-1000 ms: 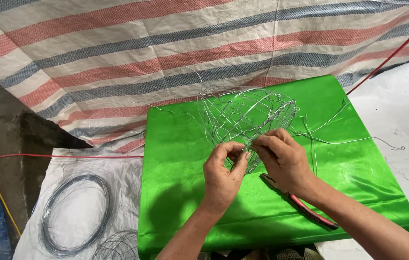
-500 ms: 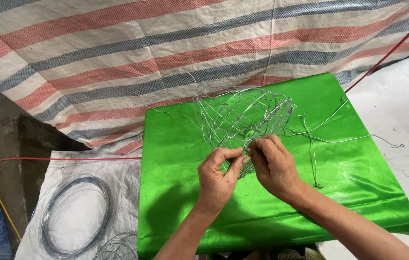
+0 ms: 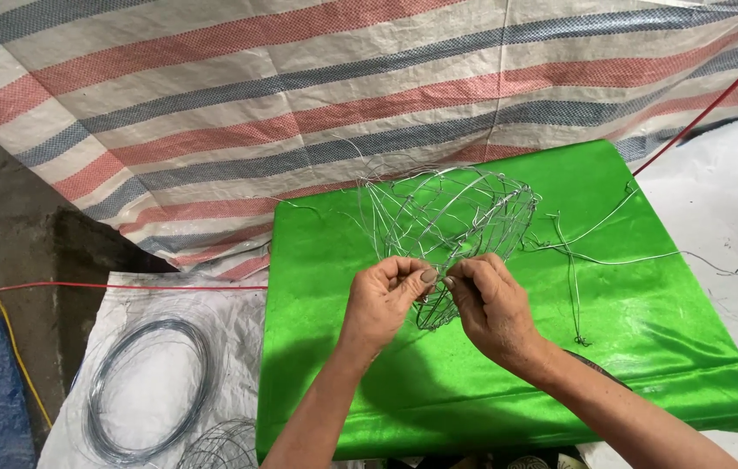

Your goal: Assembling a wire mesh structure by manually twisting wires and using pliers to secure the joints.

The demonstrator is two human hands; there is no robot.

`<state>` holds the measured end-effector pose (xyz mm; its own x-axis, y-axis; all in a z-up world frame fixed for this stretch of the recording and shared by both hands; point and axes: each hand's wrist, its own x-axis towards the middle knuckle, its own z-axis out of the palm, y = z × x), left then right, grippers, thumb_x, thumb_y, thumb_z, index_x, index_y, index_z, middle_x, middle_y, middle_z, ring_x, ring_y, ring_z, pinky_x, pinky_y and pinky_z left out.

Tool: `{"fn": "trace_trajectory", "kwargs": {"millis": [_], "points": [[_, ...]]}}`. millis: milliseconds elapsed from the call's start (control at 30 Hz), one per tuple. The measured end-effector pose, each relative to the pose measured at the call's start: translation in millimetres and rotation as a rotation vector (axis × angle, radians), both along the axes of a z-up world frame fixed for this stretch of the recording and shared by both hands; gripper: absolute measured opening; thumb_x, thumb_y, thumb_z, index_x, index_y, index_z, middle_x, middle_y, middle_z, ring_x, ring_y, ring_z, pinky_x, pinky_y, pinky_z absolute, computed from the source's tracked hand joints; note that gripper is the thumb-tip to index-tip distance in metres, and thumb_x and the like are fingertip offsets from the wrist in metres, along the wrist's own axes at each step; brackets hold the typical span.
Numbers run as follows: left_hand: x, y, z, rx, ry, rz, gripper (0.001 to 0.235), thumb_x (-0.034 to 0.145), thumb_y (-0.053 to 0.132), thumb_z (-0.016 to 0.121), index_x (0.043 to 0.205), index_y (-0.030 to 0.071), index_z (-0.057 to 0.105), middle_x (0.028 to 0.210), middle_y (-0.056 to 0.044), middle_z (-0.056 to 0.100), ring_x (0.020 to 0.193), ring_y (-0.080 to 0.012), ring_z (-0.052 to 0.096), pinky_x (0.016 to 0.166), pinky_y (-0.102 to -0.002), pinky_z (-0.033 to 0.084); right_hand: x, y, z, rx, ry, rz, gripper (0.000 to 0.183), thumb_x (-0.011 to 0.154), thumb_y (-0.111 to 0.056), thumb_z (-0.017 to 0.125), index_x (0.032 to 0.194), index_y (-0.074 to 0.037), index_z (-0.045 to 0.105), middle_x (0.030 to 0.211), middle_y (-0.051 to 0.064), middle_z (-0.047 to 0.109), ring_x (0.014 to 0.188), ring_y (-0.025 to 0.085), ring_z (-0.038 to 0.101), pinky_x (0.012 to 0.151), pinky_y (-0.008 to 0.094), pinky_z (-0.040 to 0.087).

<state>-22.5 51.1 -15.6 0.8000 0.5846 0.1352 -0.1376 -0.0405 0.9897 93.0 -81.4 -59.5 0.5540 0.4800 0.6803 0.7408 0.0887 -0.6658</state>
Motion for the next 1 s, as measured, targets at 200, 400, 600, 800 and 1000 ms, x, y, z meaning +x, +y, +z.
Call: {"fn": "trace_trajectory", "kwargs": {"millis": [200, 400, 600, 800, 1000], "points": [[-2.1, -0.3, 23.3, 0.087, 0.096, -0.054, 0.022, 0.095, 0.016, 0.076, 0.104, -0.003, 0.077, 0.081, -0.011, 0.077, 0.081, -0.0071, 0.060, 0.076, -0.029, 0.059, -1.1, 1.6, -2.9, 0.012, -0.016, -0.010, 0.004, 0.094, -0.010, 0.073, 0.097, -0.011, 0.070, 0.081, 0.008, 0.065, 0.074, 0.030, 0.071, 0.068, 0.036, 0.058], [-3.1, -5.3, 22.0, -0.007, 0.082, -0.037, 0.015, 0.092, 0.013, 0.079, 0.100, 0.000, 0.078, 0.079, -0.008, 0.074, 0.080, -0.0080, 0.061, 0.076, -0.027, 0.058, 0.0, -6.1, 15.3, 0.034, -0.134, 0.004, 0.013, 0.092, -0.001, 0.070, 0.100, -0.011, 0.072, 0.090, 0.005, 0.069, 0.073, 0.024, 0.071, 0.066, 0.031, 0.059], [-1.1, -10.3, 24.5, -0.058, 0.079, 0.007, 0.013, 0.091, 0.011, 0.081, 0.099, 0.001, 0.080, 0.080, -0.007, 0.075, 0.079, -0.0064, 0.061, 0.078, -0.026, 0.057, 5.5, -16.4, 86.5, 0.024, -0.410, 0.127, 0.025, 0.097, 0.005, 0.055, 0.110, -0.006, 0.073, 0.121, 0.019, 0.071, 0.084, 0.039, 0.070, 0.066, 0.044, 0.057], [-2.5, -12.1, 25.5, -0.106, 0.084, 0.008, 0.017, 0.093, 0.012, 0.079, 0.101, -0.002, 0.079, 0.082, -0.007, 0.074, 0.081, -0.0079, 0.061, 0.080, -0.026, 0.057, 29.9, -11.0, 66.9, -0.190, -0.523, 0.201, 0.033, 0.090, 0.005, 0.058, 0.115, -0.011, 0.072, 0.119, 0.016, 0.066, 0.078, 0.033, 0.066, 0.063, 0.043, 0.057], [-6.7, -12.6, 20.8, -0.156, 0.093, -0.004, 0.014, 0.090, 0.008, 0.079, 0.101, -0.002, 0.077, 0.084, -0.008, 0.072, 0.083, -0.0098, 0.062, 0.081, -0.026, 0.057, 36.2, -10.8, 61.9, -0.223, -0.404, 0.265, 0.039, 0.091, 0.007, 0.056, 0.119, -0.014, 0.074, 0.109, 0.013, 0.065, 0.080, 0.032, 0.061, 0.064, 0.039, 0.057]]}}
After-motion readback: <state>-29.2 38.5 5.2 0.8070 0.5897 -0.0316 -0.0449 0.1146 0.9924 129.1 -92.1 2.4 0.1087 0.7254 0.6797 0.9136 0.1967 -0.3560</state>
